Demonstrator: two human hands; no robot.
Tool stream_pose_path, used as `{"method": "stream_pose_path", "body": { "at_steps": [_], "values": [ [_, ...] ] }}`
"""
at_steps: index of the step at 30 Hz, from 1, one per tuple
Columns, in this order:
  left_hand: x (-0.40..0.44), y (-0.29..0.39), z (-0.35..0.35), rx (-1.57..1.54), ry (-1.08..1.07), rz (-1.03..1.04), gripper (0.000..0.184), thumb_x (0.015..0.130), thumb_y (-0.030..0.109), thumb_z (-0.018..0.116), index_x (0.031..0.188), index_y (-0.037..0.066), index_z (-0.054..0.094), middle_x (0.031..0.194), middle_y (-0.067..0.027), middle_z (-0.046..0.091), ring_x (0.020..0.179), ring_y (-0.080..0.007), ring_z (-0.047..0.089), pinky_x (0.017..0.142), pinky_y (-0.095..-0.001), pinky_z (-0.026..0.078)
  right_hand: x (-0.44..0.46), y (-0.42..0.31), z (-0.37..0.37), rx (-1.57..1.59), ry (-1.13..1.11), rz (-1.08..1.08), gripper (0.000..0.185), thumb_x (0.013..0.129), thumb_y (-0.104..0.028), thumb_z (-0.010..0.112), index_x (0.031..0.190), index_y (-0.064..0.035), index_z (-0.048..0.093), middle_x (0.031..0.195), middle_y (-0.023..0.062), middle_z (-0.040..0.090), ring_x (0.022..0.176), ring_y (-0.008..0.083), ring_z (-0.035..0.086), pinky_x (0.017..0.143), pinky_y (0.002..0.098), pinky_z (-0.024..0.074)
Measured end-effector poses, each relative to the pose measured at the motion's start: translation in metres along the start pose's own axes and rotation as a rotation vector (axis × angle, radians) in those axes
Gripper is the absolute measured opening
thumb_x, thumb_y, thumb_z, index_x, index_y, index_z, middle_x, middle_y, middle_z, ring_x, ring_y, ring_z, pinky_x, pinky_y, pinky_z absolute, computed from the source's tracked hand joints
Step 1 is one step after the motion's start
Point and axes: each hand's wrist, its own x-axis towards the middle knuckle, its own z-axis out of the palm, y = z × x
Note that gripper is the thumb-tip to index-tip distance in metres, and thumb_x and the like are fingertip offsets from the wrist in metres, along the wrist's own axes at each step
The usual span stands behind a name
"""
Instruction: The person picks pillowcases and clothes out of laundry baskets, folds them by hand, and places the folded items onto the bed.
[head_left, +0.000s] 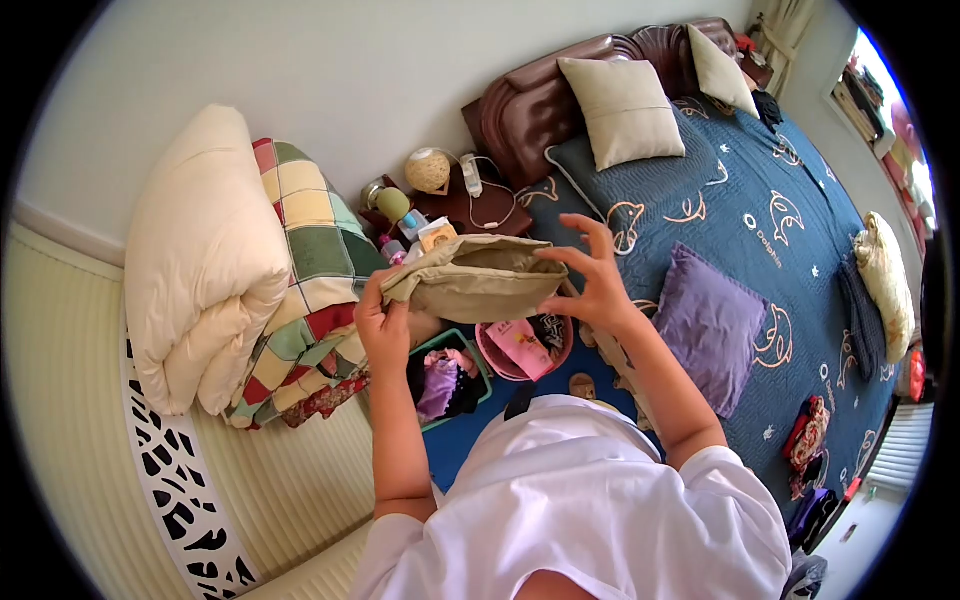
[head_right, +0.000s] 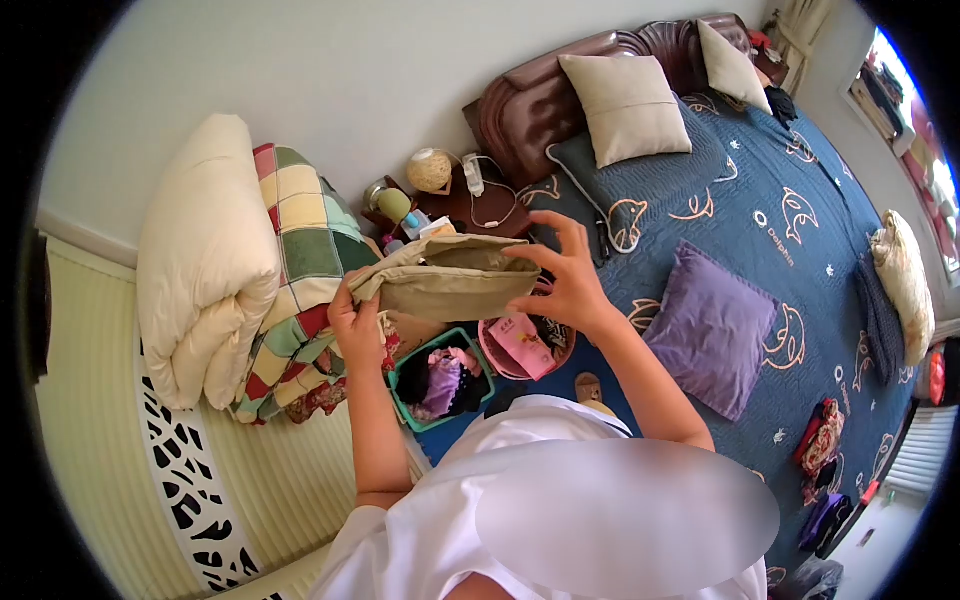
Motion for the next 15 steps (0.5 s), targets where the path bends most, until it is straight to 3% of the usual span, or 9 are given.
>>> {"method": "stream_pose_path", "body": {
  "at_steps": [1,4,5,6,8,9,10,12,15],
  "values": [
    [0.001,0.002,-0.002,-0.019,-0.026,-0.002,0.014,0.085,0.001,0.059,0.099,0.000,0.060,0.088,-0.0007,0.059,0.084,-0.0087,0.052,0.078,-0.0211,0.040,0.004,0.003,0.000,0.011,-0.082,-0.001,0.057,0.049,-0.026,0.084,0.103,-0.0170,0.067,0.136,0.0160,0.032,0.123,0.0387,0.029,0.103,0.0471,0.0281],
    [0.002,0.011,-0.003,-0.090,-0.045,-0.034,0.016,0.083,-0.003,0.057,0.098,0.000,0.061,0.087,-0.0008,0.060,0.084,-0.0089,0.053,0.077,-0.0215,0.042,0.015,0.012,-0.002,-0.009,-0.247,-0.174,0.054,0.052,-0.036,0.084,0.097,-0.0105,0.069,0.141,0.0173,0.027,0.126,0.0387,0.028,0.105,0.0476,0.0248],
    [0.005,0.010,-0.010,-0.087,-0.046,-0.034,0.016,0.083,-0.003,0.057,0.098,0.000,0.061,0.087,-0.0008,0.060,0.084,-0.0089,0.053,0.077,-0.0215,0.042,0.017,0.012,-0.006,-0.024,-0.345,-0.210,0.045,0.054,-0.034,0.083,0.086,-0.0053,0.070,0.139,0.0171,0.032,0.126,0.0379,0.029,0.105,0.0467,0.0266],
    [0.011,0.010,-0.021,-0.013,-0.030,-0.001,0.018,0.081,-0.005,0.055,0.097,0.000,0.062,0.088,-0.0013,0.062,0.084,-0.0088,0.054,0.077,-0.0220,0.042,0.014,0.023,-0.005,-0.023,-0.344,-0.210,0.045,0.054,-0.034,0.083,0.086,-0.0053,0.070,0.139,0.0171,0.032,0.126,0.0379,0.029,0.105,0.0467,0.0266],
    [0.014,0.002,-0.032,0.056,-0.012,0.034,0.021,0.080,-0.007,0.053,0.097,0.000,0.063,0.089,-0.0019,0.063,0.084,-0.0087,0.055,0.077,-0.0225,0.043,0.006,0.047,0.001,0.024,-0.517,-0.165,0.039,0.058,-0.032,0.081,0.080,-0.0019,0.070,0.129,0.0154,0.044,0.121,0.0352,0.036,0.100,0.0429,0.0332],
    [0.012,-0.012,-0.034,0.082,-0.002,-0.030,0.022,0.079,-0.008,0.051,0.096,0.000,0.064,0.091,-0.0025,0.064,0.085,-0.0087,0.055,0.077,-0.0230,0.044,0.013,0.039,-0.009,-0.063,-0.455,-0.223,0.038,0.061,-0.031,0.080,0.083,-0.0014,0.070,0.116,0.0121,0.054,0.111,0.0305,0.046,0.093,0.0380,0.0399],
    [0.011,-0.019,-0.035,0.113,0.010,-0.093,0.024,0.079,-0.009,0.049,0.095,0.000,0.064,0.093,-0.0031,0.065,0.086,-0.0088,0.056,0.077,-0.0234,0.044,0.018,0.037,-0.012,-0.062,-0.458,-0.235,0.038,0.061,-0.031,0.080,0.083,-0.0014,0.070,0.116,0.0121,0.054,0.111,0.0305,0.046,0.093,0.0380,0.0399],
    [0.003,-0.024,-0.021,0.199,0.039,-0.079,0.019,0.082,-0.004,0.052,0.097,0.000,0.064,0.093,-0.0036,0.065,0.085,-0.0090,0.056,0.078,-0.0234,0.044,0.017,0.034,-0.012,-0.037,-0.407,-0.030,0.039,0.062,-0.032,0.080,0.084,-0.0009,0.070,0.108,0.0111,0.057,0.101,0.0282,0.051,0.086,0.0366,0.0431],
    [-0.003,-0.024,-0.005,0.166,0.157,-0.027,0.017,0.089,0.011,0.057,0.100,-0.001,0.062,0.090,-0.0045,0.066,0.082,-0.0097,0.056,0.077,-0.0234,0.044,0.011,0.033,-0.007,0.150,-0.394,0.017,0.032,0.065,-0.024,0.079,0.083,0.0007,0.068,0.099,0.0112,0.057,0.093,0.0249,0.054,0.080,0.0332,0.0437]
  ]
}}
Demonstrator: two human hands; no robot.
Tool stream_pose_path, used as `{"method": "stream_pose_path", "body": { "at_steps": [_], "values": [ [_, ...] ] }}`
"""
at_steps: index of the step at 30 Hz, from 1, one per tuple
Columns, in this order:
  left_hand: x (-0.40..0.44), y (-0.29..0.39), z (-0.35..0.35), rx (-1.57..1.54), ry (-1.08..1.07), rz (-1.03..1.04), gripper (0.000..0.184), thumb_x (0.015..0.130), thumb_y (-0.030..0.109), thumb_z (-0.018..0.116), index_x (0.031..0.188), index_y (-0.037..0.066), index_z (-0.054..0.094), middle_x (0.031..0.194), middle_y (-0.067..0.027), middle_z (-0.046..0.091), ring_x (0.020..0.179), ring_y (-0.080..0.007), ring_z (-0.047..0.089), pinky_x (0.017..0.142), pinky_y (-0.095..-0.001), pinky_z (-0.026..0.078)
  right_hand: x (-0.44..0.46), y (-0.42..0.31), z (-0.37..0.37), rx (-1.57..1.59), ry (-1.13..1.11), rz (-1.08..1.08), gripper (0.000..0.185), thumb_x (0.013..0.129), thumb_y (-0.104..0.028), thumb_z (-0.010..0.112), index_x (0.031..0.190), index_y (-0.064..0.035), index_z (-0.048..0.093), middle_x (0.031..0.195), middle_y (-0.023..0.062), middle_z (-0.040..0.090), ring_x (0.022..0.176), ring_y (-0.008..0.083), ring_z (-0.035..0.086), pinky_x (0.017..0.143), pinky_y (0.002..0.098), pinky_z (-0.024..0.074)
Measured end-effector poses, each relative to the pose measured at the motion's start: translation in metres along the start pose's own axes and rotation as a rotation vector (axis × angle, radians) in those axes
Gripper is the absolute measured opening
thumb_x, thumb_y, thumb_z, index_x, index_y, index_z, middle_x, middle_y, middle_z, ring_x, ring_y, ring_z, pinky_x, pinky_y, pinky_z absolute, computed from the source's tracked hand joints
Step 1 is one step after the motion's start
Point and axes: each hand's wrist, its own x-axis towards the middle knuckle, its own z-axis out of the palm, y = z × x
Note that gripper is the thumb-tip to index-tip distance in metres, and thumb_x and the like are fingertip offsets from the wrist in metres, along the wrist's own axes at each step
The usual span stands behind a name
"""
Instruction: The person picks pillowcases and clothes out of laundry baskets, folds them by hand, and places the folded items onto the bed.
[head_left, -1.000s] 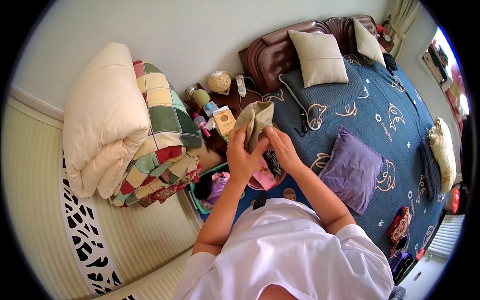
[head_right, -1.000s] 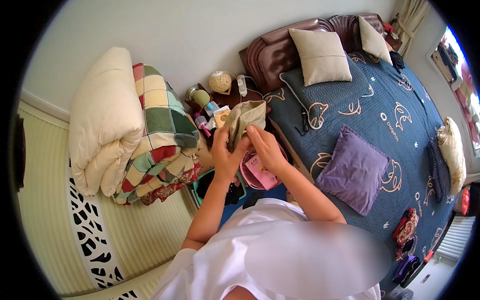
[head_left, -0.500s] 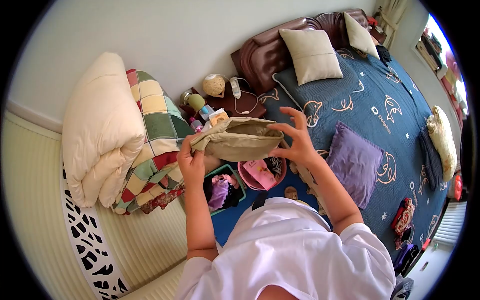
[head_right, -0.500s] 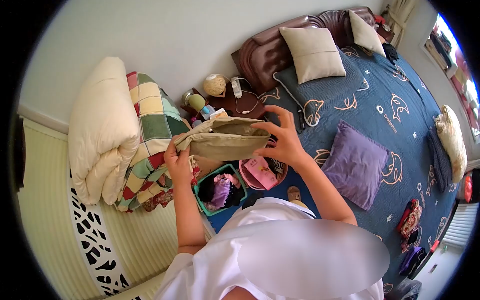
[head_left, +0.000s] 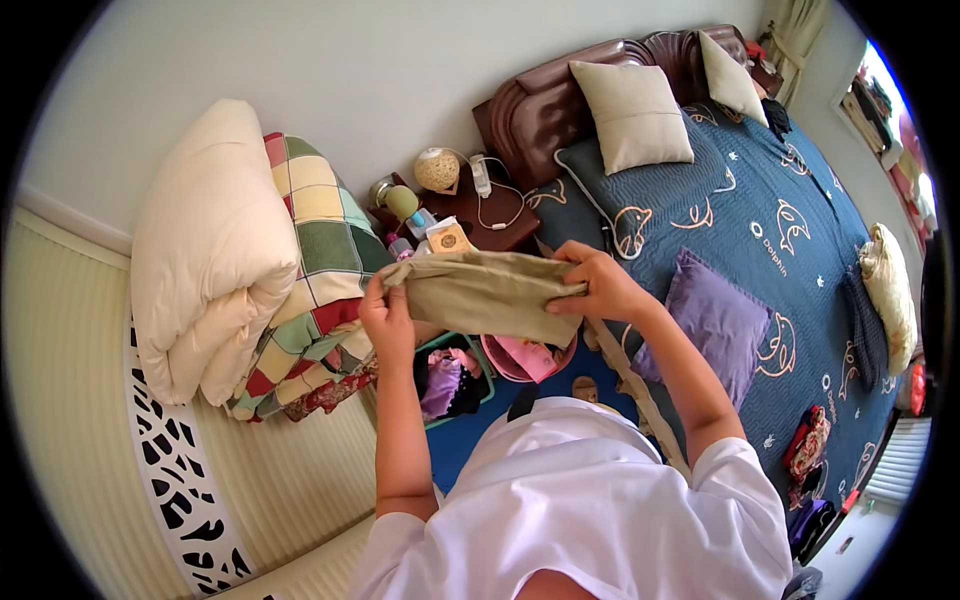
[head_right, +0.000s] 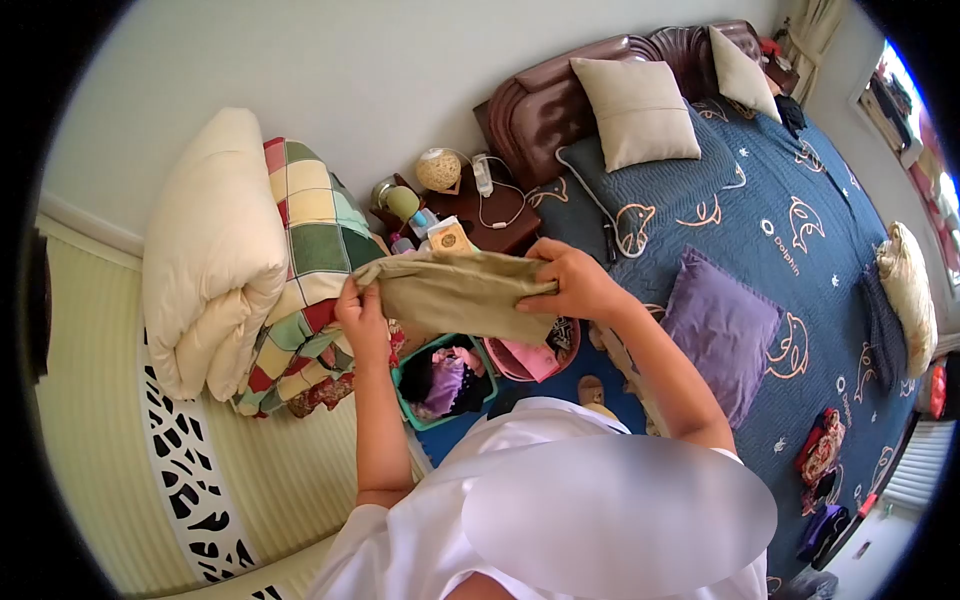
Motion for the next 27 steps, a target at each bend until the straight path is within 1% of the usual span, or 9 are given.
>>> {"method": "stream_pose_path", "body": {
  "at_steps": [3,9,11,16,19,21,23,25,27],
  "values": [
    [0.004,-0.005,-0.014,-0.008,-0.115,-0.175,0.017,0.090,0.011,0.057,0.101,-0.001,0.062,0.092,-0.0046,0.065,0.084,-0.0095,0.056,0.077,-0.0234,0.043,-0.001,0.012,-0.004,0.019,0.059,0.018,0.024,0.067,-0.018,0.076,0.080,0.0001,0.066,0.090,0.0099,0.057,0.082,0.0227,0.057,0.072,0.0309,0.0453],
    [-0.009,-0.002,0.011,-0.223,-0.169,-0.149,0.019,0.090,0.013,0.057,0.101,-0.001,0.061,0.089,-0.0030,0.063,0.082,-0.0088,0.054,0.074,-0.0243,0.044,-0.001,0.032,-0.003,0.382,0.269,0.296,0.029,0.063,-0.015,0.077,0.088,-0.0042,0.067,0.099,0.0077,0.054,0.089,0.0192,0.055,0.076,0.0298,0.0440],
    [-0.005,0.012,0.006,-0.097,-0.263,-0.080,0.019,0.090,0.013,0.057,0.102,-0.001,0.060,0.090,-0.0047,0.063,0.082,-0.0096,0.054,0.074,-0.0244,0.044,-0.004,0.023,-0.005,0.107,0.289,0.272,0.052,0.062,-0.013,0.077,0.110,-0.0062,0.060,0.114,0.0076,0.051,0.105,0.0220,0.051,0.091,0.0309,0.0394],
    [0.008,0.037,0.007,0.123,-0.416,0.190,0.029,0.073,-0.007,0.056,0.101,-0.001,0.060,0.093,-0.0161,0.062,0.082,-0.0292,0.061,0.075,-0.0305,0.047,0.003,-0.009,0.000,-0.123,0.212,0.021,0.084,0.058,-0.021,0.082,0.131,-0.0067,0.044,0.126,0.0135,0.047,0.121,0.0291,0.040,0.102,0.0376,0.0309],
    [0.008,0.053,0.016,0.076,-0.566,0.207,0.027,0.073,-0.010,0.055,0.098,-0.001,0.060,0.087,-0.0112,0.061,0.083,-0.0240,0.059,0.077,-0.0285,0.045,0.011,-0.021,0.019,-0.073,-0.033,-0.122,0.097,0.055,-0.025,0.083,0.137,-0.0054,0.035,0.131,0.0174,0.042,0.124,0.0340,0.034,0.105,0.0381,0.0280],
    [0.012,0.061,0.018,0.065,-0.639,0.235,0.030,0.069,-0.011,0.056,0.096,0.000,0.061,0.086,-0.0115,0.061,0.083,-0.0243,0.060,0.077,-0.0296,0.045,0.013,-0.021,0.028,-0.118,0.029,-0.142,0.075,0.059,-0.022,0.081,0.125,-0.0044,0.050,0.116,0.0160,0.054,0.111,0.0311,0.048,0.095,0.0360,0.0385],
    [0.014,0.071,0.017,0.145,-0.751,0.258,0.030,0.066,-0.011,0.057,0.093,0.000,0.062,0.084,-0.0123,0.061,0.082,-0.0238,0.060,0.078,-0.0299,0.046,0.014,-0.013,0.030,-0.052,-0.354,0.149,0.045,0.063,-0.018,0.076,0.103,-0.0035,0.063,0.083,0.0141,0.062,0.085,0.0294,0.061,0.078,0.0369,0.0465],
    [0.018,0.058,0.013,0.126,-0.789,0.238,0.029,0.073,0.001,0.063,0.102,0.001,0.058,0.089,-0.0094,0.062,0.086,-0.0207,0.060,0.079,-0.0291,0.045,0.008,-0.013,0.037,0.032,-0.256,0.051,0.022,0.067,-0.012,0.072,0.087,-0.0017,0.066,0.067,0.0137,0.059,0.066,0.0229,0.062,0.065,0.0335,0.0468],
    [0.019,0.050,0.015,-0.663,-0.381,-0.129,0.059,0.076,0.022,0.073,0.126,0.005,0.047,0.103,-0.0087,0.061,0.097,-0.0217,0.059,0.083,-0.0325,0.046,0.003,-0.010,0.042,0.287,-0.188,0.140,0.022,0.074,-0.010,0.070,0.094,-0.0020,0.066,0.074,0.0100,0.065,0.071,0.0127,0.061,0.068,0.0283,0.0469]
  ]
}}
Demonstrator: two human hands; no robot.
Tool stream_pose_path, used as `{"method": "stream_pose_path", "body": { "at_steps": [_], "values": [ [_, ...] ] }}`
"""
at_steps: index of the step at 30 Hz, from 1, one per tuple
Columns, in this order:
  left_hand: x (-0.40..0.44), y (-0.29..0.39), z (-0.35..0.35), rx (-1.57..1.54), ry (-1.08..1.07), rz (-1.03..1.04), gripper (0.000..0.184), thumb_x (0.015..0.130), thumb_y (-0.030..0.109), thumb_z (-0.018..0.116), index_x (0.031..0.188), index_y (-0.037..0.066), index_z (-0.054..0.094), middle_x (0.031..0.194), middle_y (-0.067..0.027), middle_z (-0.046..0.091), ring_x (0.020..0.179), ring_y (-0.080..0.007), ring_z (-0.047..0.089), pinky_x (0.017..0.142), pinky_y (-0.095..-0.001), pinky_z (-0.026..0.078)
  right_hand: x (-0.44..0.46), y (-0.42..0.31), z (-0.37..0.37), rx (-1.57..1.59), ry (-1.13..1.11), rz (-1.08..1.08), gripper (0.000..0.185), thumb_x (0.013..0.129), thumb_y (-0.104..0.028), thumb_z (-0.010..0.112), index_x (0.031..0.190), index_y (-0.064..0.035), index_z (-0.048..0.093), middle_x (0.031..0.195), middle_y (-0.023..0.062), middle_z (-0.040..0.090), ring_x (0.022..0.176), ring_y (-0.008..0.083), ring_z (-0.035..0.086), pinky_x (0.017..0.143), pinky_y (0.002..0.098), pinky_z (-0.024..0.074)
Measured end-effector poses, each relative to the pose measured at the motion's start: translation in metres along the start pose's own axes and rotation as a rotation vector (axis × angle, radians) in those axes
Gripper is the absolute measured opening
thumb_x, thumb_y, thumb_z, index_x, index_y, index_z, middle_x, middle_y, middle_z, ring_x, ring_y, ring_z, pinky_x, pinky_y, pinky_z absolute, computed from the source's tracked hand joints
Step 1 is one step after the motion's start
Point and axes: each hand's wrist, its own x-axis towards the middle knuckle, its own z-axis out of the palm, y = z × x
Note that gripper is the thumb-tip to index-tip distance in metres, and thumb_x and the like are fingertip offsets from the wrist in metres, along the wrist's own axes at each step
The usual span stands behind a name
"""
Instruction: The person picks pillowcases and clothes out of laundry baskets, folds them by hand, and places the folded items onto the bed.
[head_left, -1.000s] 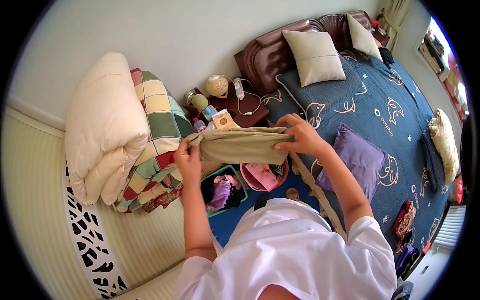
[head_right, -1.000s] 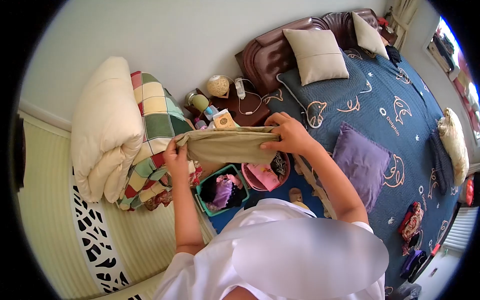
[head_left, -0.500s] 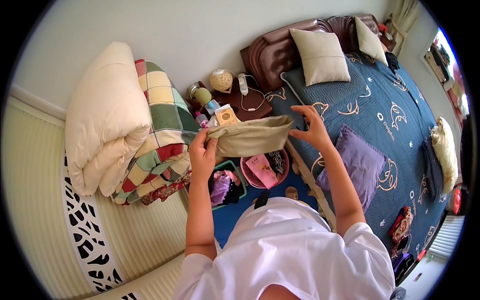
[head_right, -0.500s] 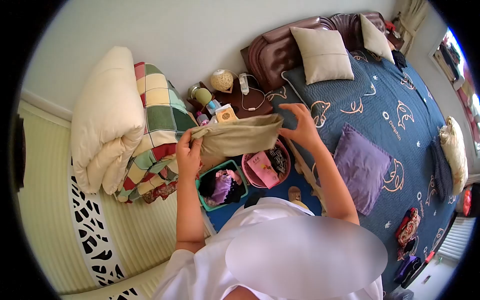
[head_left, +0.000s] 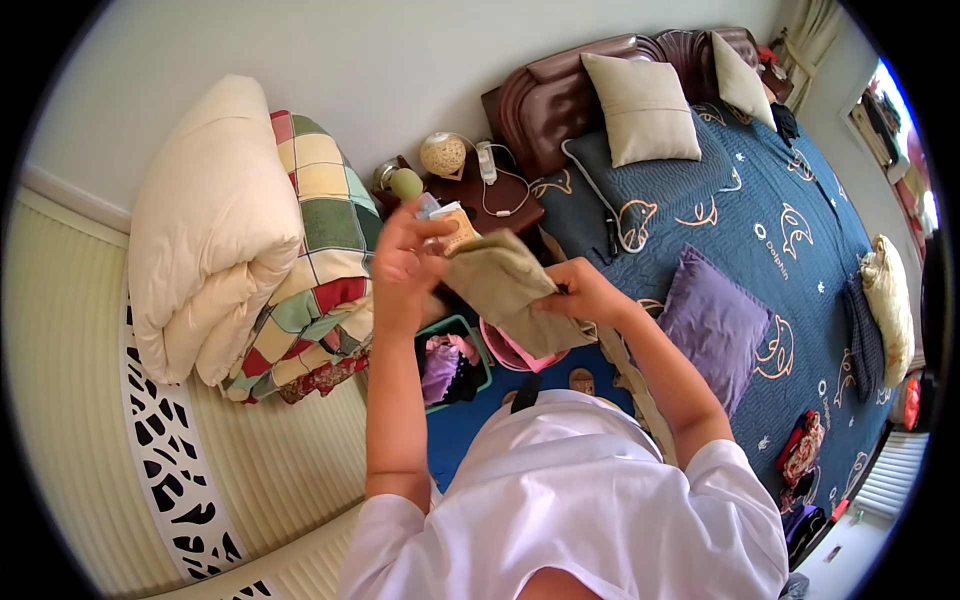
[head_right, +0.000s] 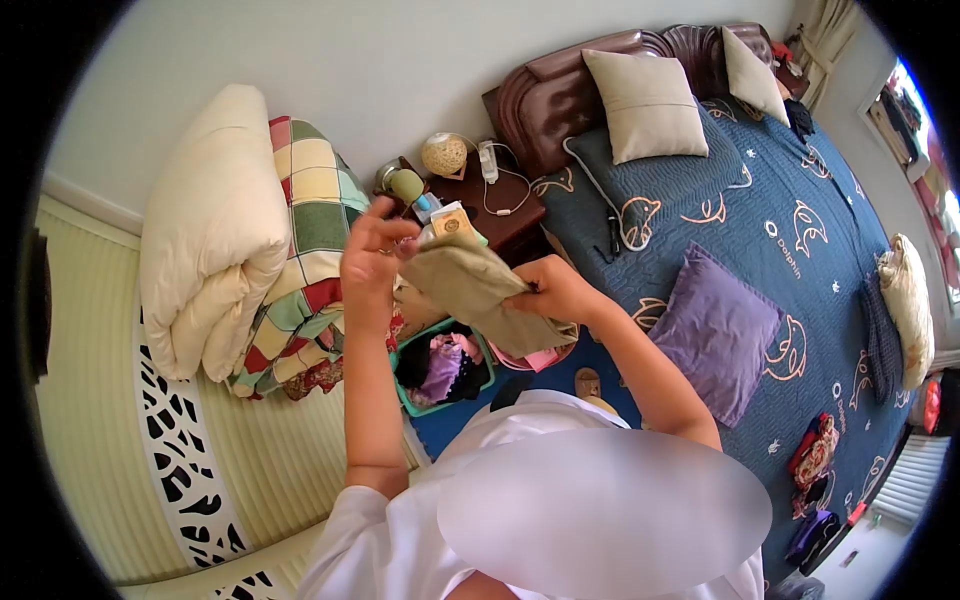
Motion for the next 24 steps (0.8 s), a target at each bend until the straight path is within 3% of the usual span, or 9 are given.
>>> {"method": "stream_pose_path", "body": {
  "at_steps": [1,3,5,7,10,13,18,22,24],
  "values": [
    [-0.003,-0.009,-0.004,0.000,0.001,-0.001,0.059,0.076,0.022,0.073,0.126,0.005,0.047,0.103,-0.0087,0.061,0.097,-0.0217,0.059,0.083,-0.0325,0.046,-0.002,-0.001,0.002,0.000,-0.001,0.001,0.022,0.074,-0.010,0.070,0.094,-0.0020,0.066,0.074,0.0100,0.065,0.071,0.0127,0.061,0.068,0.0283,0.0469],
    [-0.018,-0.040,-0.015,-0.137,-0.041,-0.203,0.086,0.066,0.041,0.078,0.133,0.004,0.038,0.119,-0.0092,0.053,0.109,-0.0204,0.052,0.092,-0.0346,0.042,-0.004,-0.002,0.006,0.315,0.055,0.113,0.020,0.080,-0.010,0.068,0.098,-0.0011,0.066,0.083,0.0032,0.068,0.077,0.0057,0.057,0.072,0.0244,0.0470],
    [-0.042,-0.056,-0.006,-0.171,-0.037,-0.410,0.102,0.061,0.047,0.082,0.137,0.001,0.032,0.132,-0.0103,0.044,0.117,-0.0205,0.047,0.097,-0.0357,0.040,-0.004,-0.002,0.008,0.358,0.064,0.102,0.022,0.081,-0.012,0.068,0.100,-0.0005,0.065,0.087,0.0008,0.067,0.080,0.0055,0.057,0.074,0.0241,0.0471],
    [-0.054,-0.068,0.015,-0.193,-0.170,-0.361,0.085,0.066,0.035,0.082,0.131,0.000,0.040,0.125,-0.0090,0.050,0.112,-0.0182,0.050,0.094,-0.0329,0.041,-0.005,0.000,0.011,0.406,0.075,0.095,0.024,0.083,-0.013,0.068,0.102,0.0002,0.065,0.090,-0.0016,0.066,0.082,0.0052,0.057,0.076,0.0237,0.0472],
    [-0.055,-0.068,0.023,-0.046,-0.131,-0.569,0.061,0.073,0.023,0.077,0.122,0.000,0.049,0.115,-0.0072,0.057,0.103,-0.0148,0.054,0.090,-0.0296,0.043,-0.005,0.006,0.014,0.426,0.075,0.088,0.025,0.083,-0.012,0.067,0.104,0.0007,0.063,0.094,-0.0005,0.066,0.083,0.0055,0.057,0.077,0.0238,0.0470],
    [-0.052,-0.072,0.021,0.000,-0.128,-0.510,0.041,0.080,0.016,0.071,0.114,0.000,0.055,0.106,-0.0054,0.062,0.095,-0.0127,0.057,0.087,-0.0279,0.044,-0.008,0.011,0.018,0.504,0.106,0.116,0.024,0.084,-0.011,0.066,0.105,-0.0004,0.063,0.095,0.0005,0.065,0.085,0.0066,0.058,0.078,0.0243,0.0476],
    [-0.059,-0.085,0.020,-0.151,-0.083,-0.481,0.026,0.086,0.008,0.059,0.111,0.001,0.059,0.103,-0.0041,0.062,0.092,-0.0118,0.057,0.083,-0.0269,0.045,-0.006,0.007,0.028,0.891,0.271,0.085,0.015,0.085,-0.003,0.061,0.099,-0.0020,0.064,0.094,0.0015,0.066,0.087,0.0094,0.061,0.078,0.0257,0.0493],
    [-0.067,-0.102,0.013,-0.206,-0.104,-0.491,0.023,0.085,-0.004,0.051,0.101,0.004,0.065,0.095,-0.0032,0.065,0.083,-0.0110,0.060,0.073,-0.0244,0.049,-0.010,0.021,0.027,0.952,0.225,0.129,0.008,0.084,0.001,0.059,0.089,-0.0022,0.065,0.087,0.0002,0.064,0.082,0.0085,0.059,0.073,0.0246,0.0492],
    [-0.069,-0.104,0.010,-0.261,-0.114,-0.489,0.024,0.083,-0.006,0.049,0.098,0.003,0.065,0.093,-0.0037,0.065,0.081,-0.0113,0.060,0.070,-0.0239,0.049,-0.009,0.026,0.025,0.957,0.140,-0.017,0.011,0.084,0.004,0.057,0.077,-0.0020,0.063,0.080,-0.0017,0.061,0.075,0.0076,0.057,0.066,0.0230,0.0472]
  ]
}}
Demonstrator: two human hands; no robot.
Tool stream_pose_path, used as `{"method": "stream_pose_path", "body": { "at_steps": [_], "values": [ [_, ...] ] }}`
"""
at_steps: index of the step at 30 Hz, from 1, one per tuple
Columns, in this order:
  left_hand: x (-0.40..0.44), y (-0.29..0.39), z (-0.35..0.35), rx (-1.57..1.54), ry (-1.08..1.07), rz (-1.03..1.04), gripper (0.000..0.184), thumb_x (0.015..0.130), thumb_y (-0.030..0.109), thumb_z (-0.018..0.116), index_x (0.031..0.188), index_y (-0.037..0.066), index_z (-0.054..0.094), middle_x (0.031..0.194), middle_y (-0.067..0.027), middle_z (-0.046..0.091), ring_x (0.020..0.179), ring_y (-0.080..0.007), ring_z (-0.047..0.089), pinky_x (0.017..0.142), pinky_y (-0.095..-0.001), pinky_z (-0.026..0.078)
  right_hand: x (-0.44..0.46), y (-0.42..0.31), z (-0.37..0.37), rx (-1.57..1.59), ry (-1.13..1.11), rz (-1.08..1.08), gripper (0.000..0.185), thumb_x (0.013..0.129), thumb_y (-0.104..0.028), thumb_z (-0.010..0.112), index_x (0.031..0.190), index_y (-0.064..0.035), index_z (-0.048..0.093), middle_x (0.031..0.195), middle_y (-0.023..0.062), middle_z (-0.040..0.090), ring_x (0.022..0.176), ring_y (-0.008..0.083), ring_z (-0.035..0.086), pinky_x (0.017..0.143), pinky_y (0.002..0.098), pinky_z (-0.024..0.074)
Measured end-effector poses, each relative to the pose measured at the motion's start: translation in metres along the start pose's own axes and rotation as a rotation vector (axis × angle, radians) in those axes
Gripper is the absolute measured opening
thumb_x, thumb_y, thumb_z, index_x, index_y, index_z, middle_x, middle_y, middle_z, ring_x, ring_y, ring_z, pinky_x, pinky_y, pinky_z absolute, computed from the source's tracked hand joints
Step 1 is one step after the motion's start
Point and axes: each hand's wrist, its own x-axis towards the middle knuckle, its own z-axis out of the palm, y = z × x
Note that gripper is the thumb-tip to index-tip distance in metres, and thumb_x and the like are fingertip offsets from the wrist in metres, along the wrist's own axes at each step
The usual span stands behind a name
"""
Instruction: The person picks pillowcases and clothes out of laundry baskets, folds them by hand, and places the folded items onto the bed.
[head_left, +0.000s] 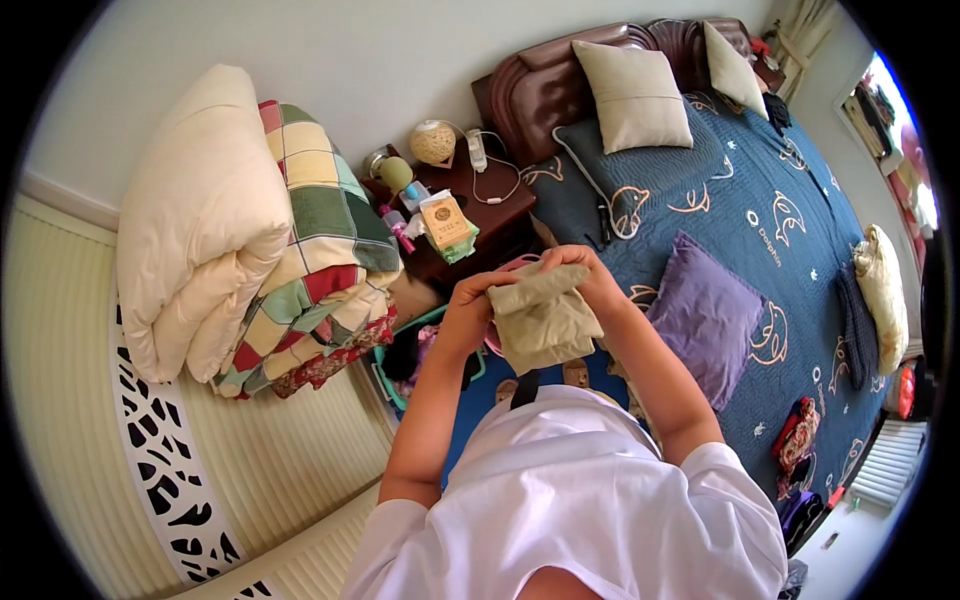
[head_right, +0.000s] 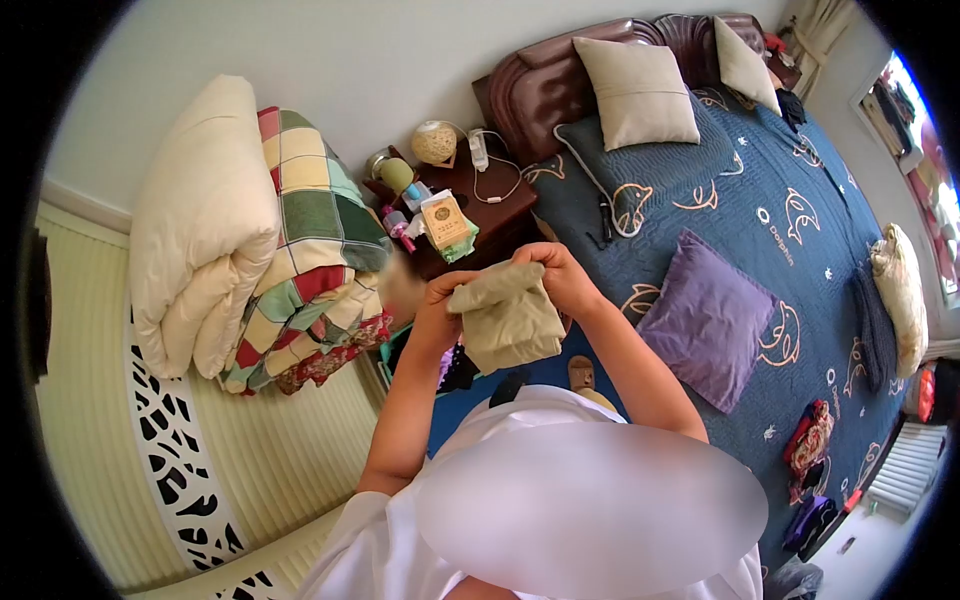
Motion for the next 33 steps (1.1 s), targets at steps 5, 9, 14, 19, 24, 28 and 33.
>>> {"method": "stream_pose_path", "body": {
  "at_steps": [5,9,14,19,24,28,33],
  "values": [
    [-0.004,0.002,0.001,-0.121,-0.095,0.019,0.016,0.084,-0.002,0.054,0.091,0.003,0.067,0.090,-0.0061,0.066,0.080,-0.0143,0.062,0.072,-0.0264,0.051,-0.004,0.010,-0.004,-0.064,-0.013,-0.070,0.017,0.083,0.006,0.054,0.069,-0.0028,0.060,0.083,-0.0005,0.059,0.074,0.0079,0.054,0.065,0.0228,0.0444],
    [-0.004,0.006,0.002,-0.075,-0.114,0.141,0.017,0.080,-0.007,0.051,0.081,0.001,0.066,0.087,-0.0077,0.064,0.081,-0.0160,0.061,0.074,-0.0272,0.048,-0.009,0.017,0.008,-0.036,0.146,-0.089,0.013,0.085,0.002,0.053,0.092,-0.0046,0.062,0.092,0.0032,0.061,0.083,0.0118,0.058,0.072,0.0246,0.0471],
    [-0.010,0.014,-0.009,0.092,-0.015,0.281,0.021,0.078,-0.012,0.046,0.075,-0.002,0.064,0.085,-0.0086,0.061,0.082,-0.0164,0.059,0.076,-0.0261,0.046,-0.032,0.023,0.011,0.286,0.294,0.129,0.044,0.097,-0.035,0.038,0.129,-0.0044,0.044,0.106,0.0083,0.061,0.097,0.0193,0.060,0.089,0.0330,0.0453],
    [-0.008,0.016,-0.011,-0.239,0.091,0.134,0.020,0.080,-0.010,0.044,0.079,-0.001,0.062,0.084,-0.0072,0.061,0.081,-0.0151,0.059,0.077,-0.0251,0.046,-0.050,0.047,0.048,0.355,0.415,0.155,0.064,0.096,-0.053,0.026,0.136,-0.0036,0.035,0.133,0.0127,0.046,0.119,0.0288,0.049,0.100,0.0428,0.0381],
    [-0.010,-0.010,-0.007,-0.380,-0.003,0.034,0.022,0.079,-0.011,0.044,0.083,0.000,0.063,0.086,-0.0057,0.062,0.083,-0.0142,0.059,0.078,-0.0252,0.047,-0.068,0.059,0.072,0.393,0.474,0.058,0.067,0.094,-0.057,0.025,0.139,-0.0073,0.030,0.140,0.0119,0.038,0.126,0.0294,0.041,0.101,0.0473,0.0355],
    [-0.027,-0.045,-0.006,0.244,-0.062,0.229,0.029,0.073,-0.015,0.040,0.084,-0.002,0.064,0.091,-0.0057,0.062,0.086,-0.0144,0.057,0.078,-0.0237,0.044,-0.106,0.063,0.083,0.503,0.562,-0.022,0.075,0.091,-0.064,0.020,0.139,-0.0080,0.030,0.140,0.0122,0.038,0.127,0.0299,0.040,0.102,0.0484,0.0348],
    [-0.081,-0.060,0.015,0.770,0.114,0.538,0.039,0.060,-0.014,0.043,0.086,0.005,0.065,0.080,-0.0124,0.053,0.078,-0.0291,0.058,0.067,-0.0295,0.044,-0.153,0.077,0.100,0.468,0.477,-0.037,0.079,0.088,-0.068,0.014,0.140,-0.0103,0.028,0.139,0.0125,0.038,0.125,0.0303,0.041,0.103,0.0464,0.0339]
  ]
}}
